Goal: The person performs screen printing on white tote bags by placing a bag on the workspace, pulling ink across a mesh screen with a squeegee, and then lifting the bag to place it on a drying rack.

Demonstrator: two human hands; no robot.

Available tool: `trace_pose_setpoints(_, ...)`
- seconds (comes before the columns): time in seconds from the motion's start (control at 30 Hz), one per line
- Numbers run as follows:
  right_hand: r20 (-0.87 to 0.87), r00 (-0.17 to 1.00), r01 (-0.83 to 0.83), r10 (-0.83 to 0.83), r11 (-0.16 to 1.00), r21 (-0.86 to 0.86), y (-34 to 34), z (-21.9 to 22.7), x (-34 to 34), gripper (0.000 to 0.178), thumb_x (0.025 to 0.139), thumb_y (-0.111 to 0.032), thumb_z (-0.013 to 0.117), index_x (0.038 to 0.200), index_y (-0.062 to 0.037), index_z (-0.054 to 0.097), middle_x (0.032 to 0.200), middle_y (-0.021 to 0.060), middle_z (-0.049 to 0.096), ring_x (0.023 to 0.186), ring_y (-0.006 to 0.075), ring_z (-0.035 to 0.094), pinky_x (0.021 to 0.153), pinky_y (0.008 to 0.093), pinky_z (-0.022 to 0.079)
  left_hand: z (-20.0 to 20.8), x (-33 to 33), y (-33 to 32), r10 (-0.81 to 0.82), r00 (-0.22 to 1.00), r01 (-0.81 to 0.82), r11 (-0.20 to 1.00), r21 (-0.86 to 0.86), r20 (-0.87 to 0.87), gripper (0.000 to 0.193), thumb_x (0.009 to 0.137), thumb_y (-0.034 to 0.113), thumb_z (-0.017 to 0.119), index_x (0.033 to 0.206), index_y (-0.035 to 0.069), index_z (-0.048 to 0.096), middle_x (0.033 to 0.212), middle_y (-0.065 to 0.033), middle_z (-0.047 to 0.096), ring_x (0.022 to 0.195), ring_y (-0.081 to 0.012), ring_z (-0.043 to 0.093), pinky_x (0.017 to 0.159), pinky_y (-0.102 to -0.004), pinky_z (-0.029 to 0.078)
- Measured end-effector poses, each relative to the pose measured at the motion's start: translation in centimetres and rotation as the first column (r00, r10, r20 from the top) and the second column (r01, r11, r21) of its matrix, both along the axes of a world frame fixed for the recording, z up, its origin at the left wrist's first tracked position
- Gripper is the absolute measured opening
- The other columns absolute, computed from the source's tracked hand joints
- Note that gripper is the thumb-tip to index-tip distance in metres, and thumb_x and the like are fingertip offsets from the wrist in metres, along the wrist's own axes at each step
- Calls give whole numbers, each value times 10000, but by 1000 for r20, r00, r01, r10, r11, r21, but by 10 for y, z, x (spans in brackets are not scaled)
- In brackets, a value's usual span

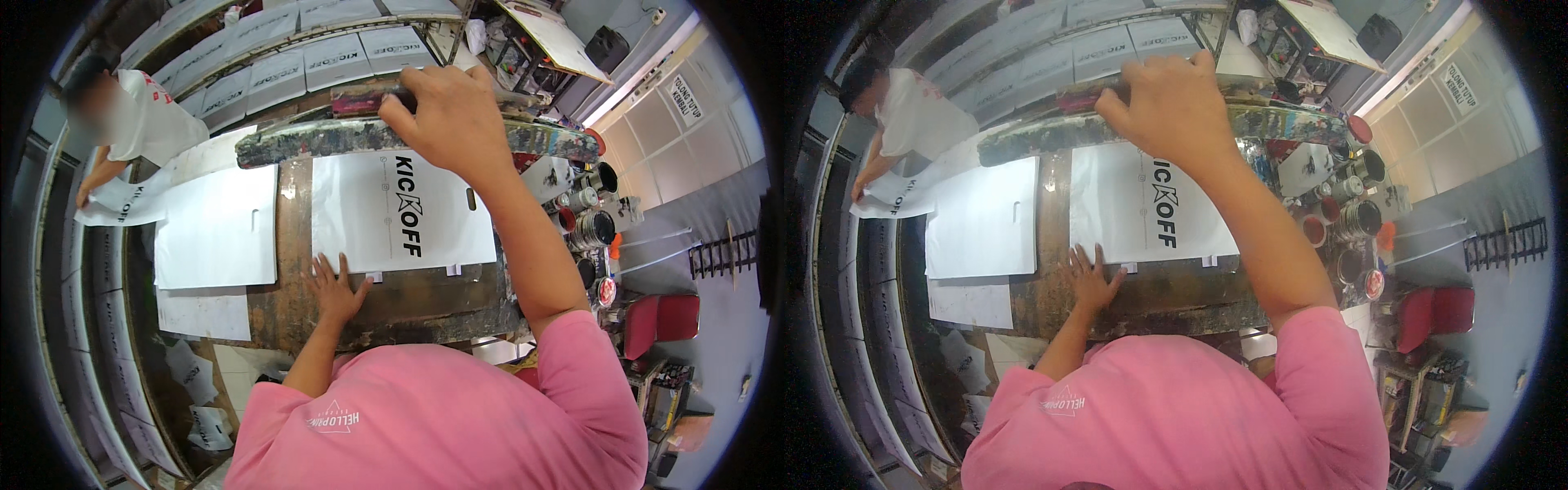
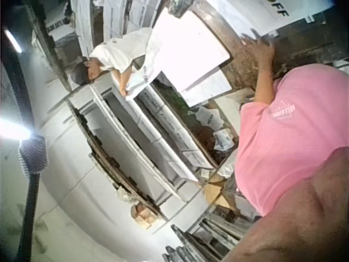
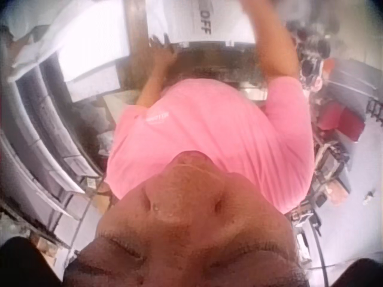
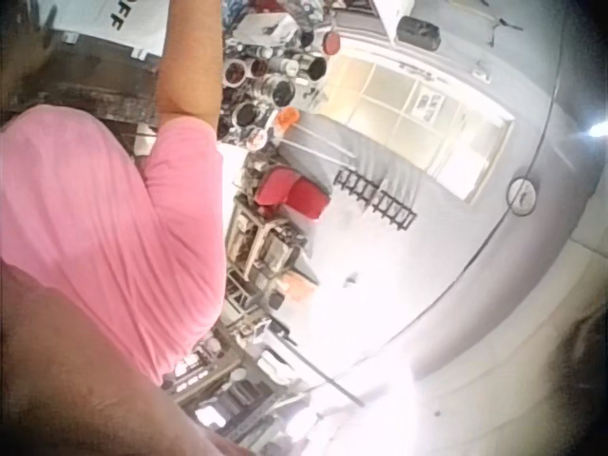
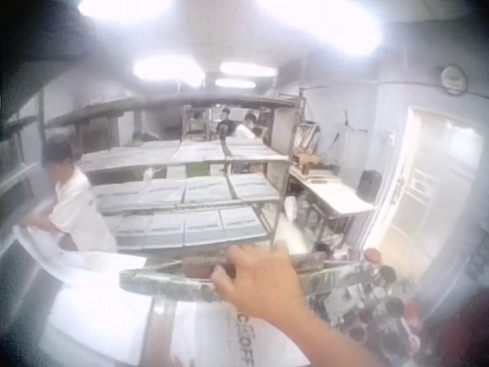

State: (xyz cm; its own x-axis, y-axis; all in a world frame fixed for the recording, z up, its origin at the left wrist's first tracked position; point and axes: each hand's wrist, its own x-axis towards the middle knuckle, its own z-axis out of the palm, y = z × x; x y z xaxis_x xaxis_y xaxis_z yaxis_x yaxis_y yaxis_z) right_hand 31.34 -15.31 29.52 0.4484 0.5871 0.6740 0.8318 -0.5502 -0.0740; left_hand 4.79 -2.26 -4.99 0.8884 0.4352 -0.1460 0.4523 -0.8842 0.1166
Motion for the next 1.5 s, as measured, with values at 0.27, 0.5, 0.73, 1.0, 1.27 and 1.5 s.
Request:
trace_pose_setpoints(0.27,-29,999,-35,36,998,51,5,10,9,451,896,-435,583,782,-24,731,717,155,692,762,332,677,852,479,419,10,6,-10,34,999,-40,989,-143,-42,1181,905,860,417,1648,-32,201,1735,-221,155,1623,-394,12,1201,-724,-97)
trace_pose_setpoints(0.5,-42,999,-11,12,1000,23,1,2,4,446,903,-435,587,807,-22,723,765,163,697,791,340,675,847,489,419,97,74,-3,54,791,147,950,-275,610,615,1034,346,649,1472,-68,526,1511,-262,544,1505,-439,383,1258,-596,187)
trace_pose_setpoints(0.73,-46,999,-21,21,1000,3,-1,-8,-10,443,934,-442,579,896,-25,725,857,148,717,870,326,677,863,483,417,36,21,46,361,594,-77,915,-395,719,429,1049,229,629,1420,13,625,1481,-253,577,1448,-417,471,1232,-518,302)
trace_pose_setpoints(1.0,-87,995,35,-41,997,-69,-4,-5,-13,456,941,-459,567,949,-30,721,918,169,723,940,346,678,915,510,410,18,-109,148,498,581,-335,867,-368,643,468,1049,227,615,1456,-3,595,1510,-259,550,1474,-431,436,1218,-493,327)
trace_pose_setpoints(1.27,-93,995,18,-27,995,-99,1,2,-16,377,943,-387,584,914,-24,680,900,157,691,900,356,646,887,493,411,3,-173,250,497,704,-505,853,-135,507,640,1060,375,590,1583,40,441,1641,-277,365,1528,-485,304,1249,-529,246)
trace_pose_setpoints(1.5,-62,998,4,-7,998,-60,2,-7,-26,354,933,-371,604,911,-25,674,850,150,661,884,347,637,865,484,408,-66,-102,148,900,407,-904,422,-74,155,989,1050,669,348,1617,-121,168,1699,-336,132,1597,-470,73,1250,-659,25)
